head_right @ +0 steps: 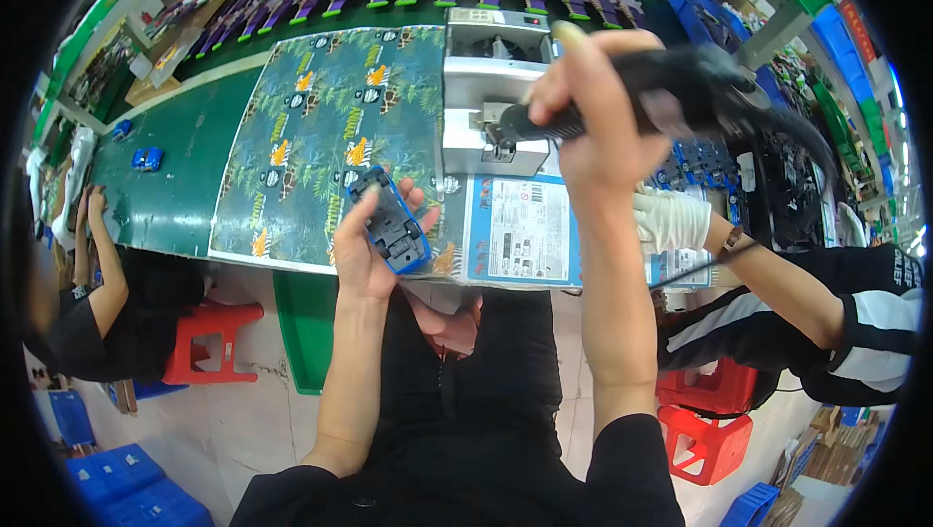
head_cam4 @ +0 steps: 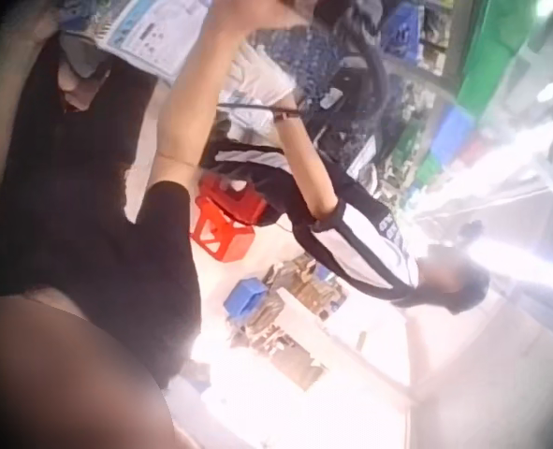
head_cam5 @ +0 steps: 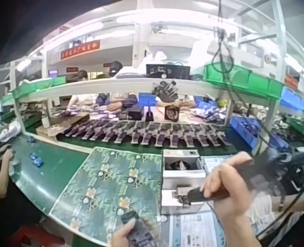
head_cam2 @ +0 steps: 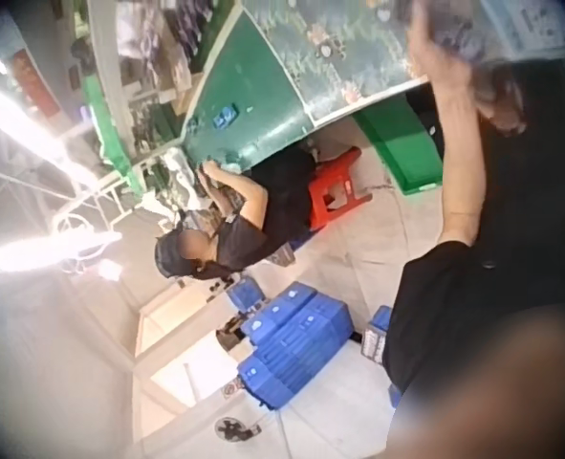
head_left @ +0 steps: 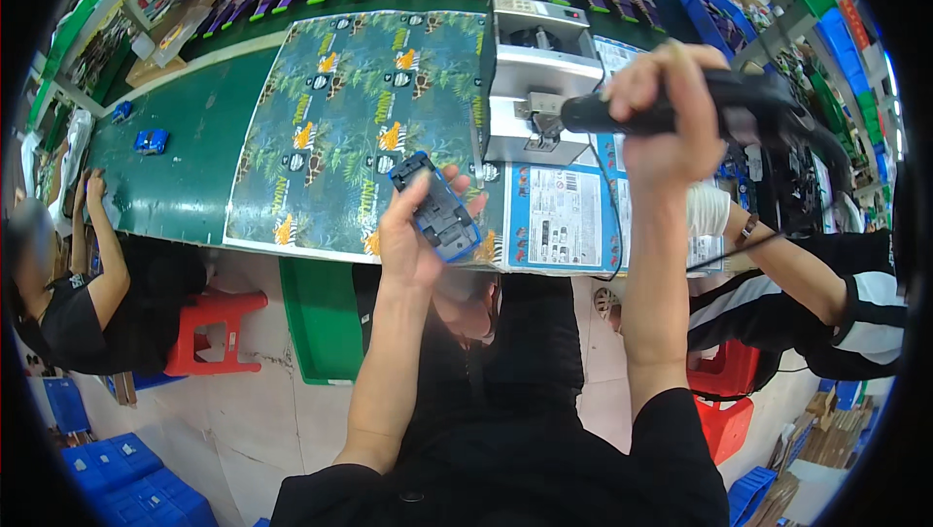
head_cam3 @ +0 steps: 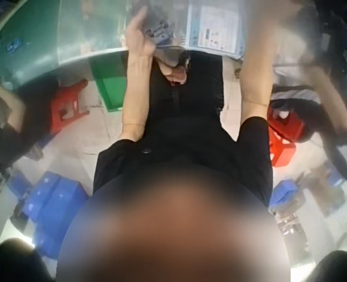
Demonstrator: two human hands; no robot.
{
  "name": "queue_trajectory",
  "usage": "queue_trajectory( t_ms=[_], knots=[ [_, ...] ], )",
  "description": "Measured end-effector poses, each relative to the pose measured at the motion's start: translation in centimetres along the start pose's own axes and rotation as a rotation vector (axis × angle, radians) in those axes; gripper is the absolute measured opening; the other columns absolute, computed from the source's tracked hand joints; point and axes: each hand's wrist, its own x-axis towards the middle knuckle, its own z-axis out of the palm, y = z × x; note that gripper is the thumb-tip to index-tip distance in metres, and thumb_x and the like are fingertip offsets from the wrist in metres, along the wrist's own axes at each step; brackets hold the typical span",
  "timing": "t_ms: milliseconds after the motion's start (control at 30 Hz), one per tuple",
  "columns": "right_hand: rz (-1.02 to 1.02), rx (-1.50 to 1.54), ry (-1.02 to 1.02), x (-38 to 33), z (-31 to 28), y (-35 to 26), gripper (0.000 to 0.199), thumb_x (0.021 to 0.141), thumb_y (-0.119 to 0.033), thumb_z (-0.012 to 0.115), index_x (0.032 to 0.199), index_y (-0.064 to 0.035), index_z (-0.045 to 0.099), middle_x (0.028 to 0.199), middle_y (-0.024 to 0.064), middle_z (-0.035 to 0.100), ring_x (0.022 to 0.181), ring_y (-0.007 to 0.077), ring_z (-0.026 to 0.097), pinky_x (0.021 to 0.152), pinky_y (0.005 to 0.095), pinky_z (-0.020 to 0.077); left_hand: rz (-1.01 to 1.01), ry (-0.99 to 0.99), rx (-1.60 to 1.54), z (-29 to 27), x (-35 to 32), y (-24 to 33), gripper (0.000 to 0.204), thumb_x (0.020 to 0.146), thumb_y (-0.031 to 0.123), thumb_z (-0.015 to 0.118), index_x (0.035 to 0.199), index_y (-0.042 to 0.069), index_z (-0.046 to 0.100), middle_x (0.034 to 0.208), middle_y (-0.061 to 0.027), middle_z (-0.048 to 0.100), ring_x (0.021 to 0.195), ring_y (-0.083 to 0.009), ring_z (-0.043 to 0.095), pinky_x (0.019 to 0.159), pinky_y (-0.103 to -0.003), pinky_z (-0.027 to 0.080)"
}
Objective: The person assembles toy cars by picking up car bases, driving screws into them with an electric screwdriver, and sliding the assembled cars down the work table.
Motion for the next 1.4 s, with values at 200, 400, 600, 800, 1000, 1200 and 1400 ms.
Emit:
queue_trajectory(
  t_ms=[200, 400, 600, 800, 1000, 1200, 1400],
  knots=[
    [0.071, -0.212, -0.027, 0.0, 0.8, 2.5, 0.018, 0.081, -0.011, 0.078, 0.074, -0.0015, 0.064, 0.058, 0.0008, 0.06, 0.045, 0.0058, 0.055, 0.043, 0.0192, 0.0417, 0.022, -0.127, 0.315, -0.3, -0.6, -0.9, 0.052, 0.08, -0.005, 0.059, 0.13, 0.001, 0.044, 0.124, -0.0202, 0.058, 0.104, -0.031, 0.065, 0.076, -0.043, 0.063],
    [0.251, -0.432, -0.129, 1.5, 2.3, 2.0, 0.026, 0.084, -0.021, 0.074, 0.071, -0.0036, 0.06, 0.052, 0.0019, 0.054, 0.041, 0.0095, 0.052, 0.044, 0.0232, 0.0401, 0.018, -0.133, 0.263, -0.9, -0.1, -0.6, 0.049, 0.08, -0.007, 0.059, 0.127, 0.0, 0.047, 0.124, -0.0188, 0.06, 0.098, -0.0254, 0.067, 0.071, -0.039, 0.064],
    [0.398, 0.236, -0.06, -2.8, 0.3, -1.5, 0.018, 0.092, -0.018, 0.06, 0.087, -0.0012, 0.056, 0.056, 0.0061, 0.051, 0.041, 0.015, 0.048, 0.046, 0.0283, 0.0429, 0.031, -0.117, 0.271, -0.2, -0.1, -1.3, 0.049, 0.08, -0.005, 0.062, 0.126, 0.002, 0.048, 0.12, -0.0154, 0.061, 0.097, -0.0232, 0.066, 0.072, -0.039, 0.061],
    [0.293, 0.278, -0.269, -6.5, 2.6, -2.7, 0.031, 0.094, -0.033, 0.052, 0.095, -0.002, 0.049, 0.063, 0.006, 0.05, 0.048, 0.0144, 0.049, 0.052, 0.0311, 0.0452, 0.084, -0.056, 0.308, 0.4, -0.2, -1.0, 0.044, 0.077, -0.004, 0.063, 0.12, 0.0, 0.051, 0.108, -0.0152, 0.063, 0.08, -0.022, 0.066, 0.066, -0.036, 0.059],
    [0.384, 0.157, -0.246, -7.9, 2.9, -2.4, 0.024, 0.091, -0.022, 0.057, 0.096, -0.0001, 0.05, 0.065, 0.0077, 0.052, 0.051, 0.0158, 0.051, 0.055, 0.031, 0.0478, 0.044, -0.105, 0.333, 0.3, -0.3, -0.8, 0.045, 0.076, -0.004, 0.064, 0.12, 0.0, 0.052, 0.108, -0.0133, 0.063, 0.085, -0.0208, 0.066, 0.067, -0.035, 0.06],
    [0.496, -0.011, -0.148, -9.0, 4.0, -1.2, 0.024, 0.074, -0.019, 0.078, 0.078, -0.0038, 0.061, 0.067, 0.0028, 0.061, 0.058, 0.0095, 0.056, 0.064, 0.0257, 0.047, 0.05, -0.135, 0.319, -0.1, -0.3, -1.2, 0.043, 0.076, -0.005, 0.064, 0.118, 0.0, 0.053, 0.106, -0.0119, 0.064, 0.088, -0.0198, 0.066, 0.067, -0.034, 0.059],
    [0.454, 0.11, -0.35, -8.7, 2.8, -0.5, 0.03, 0.079, -0.021, 0.069, 0.086, -0.0027, 0.047, 0.061, 0.0083, 0.052, 0.047, 0.0154, 0.048, 0.049, 0.0289, 0.0435, -0.028, -0.108, 0.316, 0.1, 0.0, -0.6, 0.042, 0.074, -0.007, 0.063, 0.114, -0.001, 0.055, 0.106, -0.0115, 0.064, 0.089, -0.0194, 0.066, 0.068, -0.034, 0.059]
  ],
)
